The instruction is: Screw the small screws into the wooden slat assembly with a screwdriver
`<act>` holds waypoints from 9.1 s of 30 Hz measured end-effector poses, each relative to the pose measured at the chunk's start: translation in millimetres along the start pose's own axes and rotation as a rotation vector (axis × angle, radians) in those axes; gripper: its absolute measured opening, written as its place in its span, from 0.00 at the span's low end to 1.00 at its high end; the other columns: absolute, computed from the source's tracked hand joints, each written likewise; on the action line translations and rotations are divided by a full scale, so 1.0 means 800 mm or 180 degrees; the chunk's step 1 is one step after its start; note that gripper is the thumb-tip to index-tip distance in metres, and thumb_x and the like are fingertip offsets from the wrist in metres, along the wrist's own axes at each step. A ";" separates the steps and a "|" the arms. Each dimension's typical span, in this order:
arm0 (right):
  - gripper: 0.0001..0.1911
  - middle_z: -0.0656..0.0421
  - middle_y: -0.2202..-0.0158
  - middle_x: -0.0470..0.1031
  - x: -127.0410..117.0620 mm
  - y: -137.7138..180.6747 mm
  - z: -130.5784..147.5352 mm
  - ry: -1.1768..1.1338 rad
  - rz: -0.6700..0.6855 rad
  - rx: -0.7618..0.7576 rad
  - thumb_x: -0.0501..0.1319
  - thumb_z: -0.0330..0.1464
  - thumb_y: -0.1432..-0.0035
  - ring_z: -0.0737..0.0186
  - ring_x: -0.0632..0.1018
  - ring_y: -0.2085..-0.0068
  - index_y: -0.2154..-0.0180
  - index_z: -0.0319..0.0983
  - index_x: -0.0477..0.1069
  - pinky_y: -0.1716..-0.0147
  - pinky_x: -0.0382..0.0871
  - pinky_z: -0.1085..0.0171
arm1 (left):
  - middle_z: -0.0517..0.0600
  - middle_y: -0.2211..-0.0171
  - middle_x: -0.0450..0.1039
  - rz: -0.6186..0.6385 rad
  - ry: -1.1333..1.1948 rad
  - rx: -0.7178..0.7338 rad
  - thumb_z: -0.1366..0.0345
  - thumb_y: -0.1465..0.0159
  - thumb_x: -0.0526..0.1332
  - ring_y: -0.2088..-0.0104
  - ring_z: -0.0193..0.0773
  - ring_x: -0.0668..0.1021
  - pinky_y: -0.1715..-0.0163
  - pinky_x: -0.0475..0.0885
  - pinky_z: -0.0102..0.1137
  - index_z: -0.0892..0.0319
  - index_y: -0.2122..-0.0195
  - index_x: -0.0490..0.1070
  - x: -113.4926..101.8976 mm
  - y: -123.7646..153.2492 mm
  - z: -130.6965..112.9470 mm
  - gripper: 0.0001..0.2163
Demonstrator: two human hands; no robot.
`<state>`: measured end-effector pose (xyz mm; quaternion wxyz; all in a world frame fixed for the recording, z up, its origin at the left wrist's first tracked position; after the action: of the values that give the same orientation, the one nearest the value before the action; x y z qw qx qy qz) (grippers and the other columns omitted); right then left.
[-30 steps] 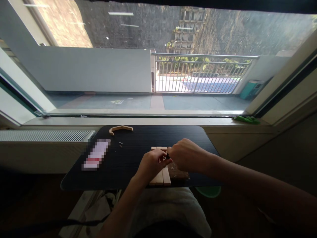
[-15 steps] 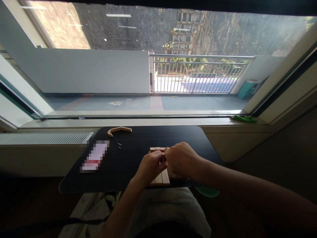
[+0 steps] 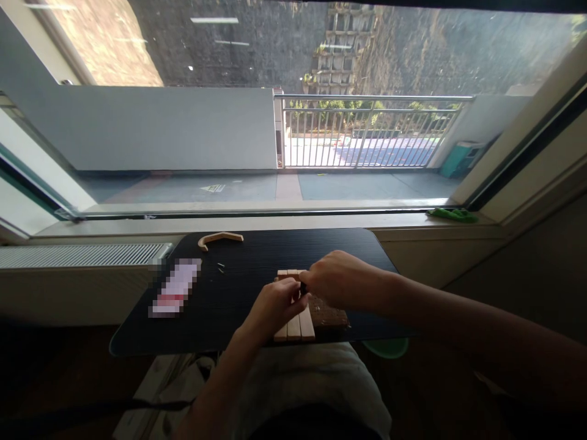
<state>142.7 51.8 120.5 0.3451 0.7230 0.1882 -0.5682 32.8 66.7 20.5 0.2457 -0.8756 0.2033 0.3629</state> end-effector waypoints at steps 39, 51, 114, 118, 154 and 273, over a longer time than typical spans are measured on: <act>0.11 0.45 0.63 0.83 0.010 -0.007 0.018 -0.0080 -0.0064 0.0916 0.57 0.26 0.37 0.50 0.84 0.62 0.61 0.34 0.80 0.70 0.69 0.63 | 0.49 0.70 0.75 0.0336 0.0715 -0.0051 0.73 0.38 0.60 0.69 0.37 0.73 0.69 0.67 0.29 0.61 0.69 0.72 0.004 -0.008 -0.001 0.04; 0.15 0.45 0.66 0.82 0.015 -0.006 0.006 -0.0086 -0.0253 0.0915 0.53 0.33 0.31 0.49 0.84 0.64 0.60 0.34 0.78 0.72 0.69 0.62 | 0.51 0.67 0.76 0.0338 0.0982 -0.0077 0.71 0.36 0.59 0.67 0.38 0.75 0.66 0.69 0.29 0.61 0.64 0.74 0.015 -0.006 0.011 0.05; 0.18 0.54 0.56 0.82 0.009 -0.008 -0.007 -0.0980 -0.0485 -0.0088 0.55 0.24 0.37 0.57 0.82 0.59 0.48 0.39 0.74 0.70 0.61 0.65 | 0.49 0.70 0.75 0.0309 0.0977 -0.0341 0.65 0.33 0.57 0.68 0.37 0.74 0.68 0.67 0.29 0.60 0.69 0.72 -0.009 0.004 0.009 0.09; 0.16 0.54 0.55 0.82 0.015 -0.004 -0.012 -0.1049 -0.0520 -0.0051 0.55 0.24 0.36 0.57 0.82 0.59 0.49 0.41 0.73 0.71 0.60 0.65 | 0.47 0.71 0.74 0.0397 0.0910 -0.0344 0.66 0.33 0.57 0.70 0.35 0.73 0.69 0.65 0.28 0.60 0.70 0.71 -0.001 0.003 0.009 0.08; 0.06 0.52 0.66 0.81 0.026 -0.001 -0.011 -0.0680 -0.0316 0.0260 0.59 0.29 0.37 0.56 0.81 0.68 0.62 0.37 0.75 0.76 0.53 0.64 | 0.53 0.57 0.81 0.0407 0.0496 -0.0613 0.70 0.34 0.53 0.57 0.42 0.80 0.54 0.72 0.33 0.59 0.51 0.77 -0.012 0.021 0.021 0.16; 0.25 0.64 0.79 0.70 0.261 0.077 -0.045 -0.5001 -0.2652 0.2028 0.61 0.56 0.43 0.64 0.72 0.80 0.67 0.40 0.69 0.79 0.67 0.65 | 0.55 0.59 0.81 -0.0937 -0.0209 -0.0470 0.58 0.36 0.55 0.59 0.46 0.81 0.58 0.75 0.36 0.60 0.62 0.79 -0.138 -0.064 0.003 0.14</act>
<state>267.9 9.8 -56.1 -0.0715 0.0680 -0.0192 -0.9949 -13.4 128.0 114.7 0.2377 -0.8992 0.0376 0.3654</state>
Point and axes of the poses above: each hand's wrist, its own y-axis away from the middle knuckle, its own x-axis out of the palm, z = x × y, the point moved 5 cm from there along -y, towards the middle knuckle
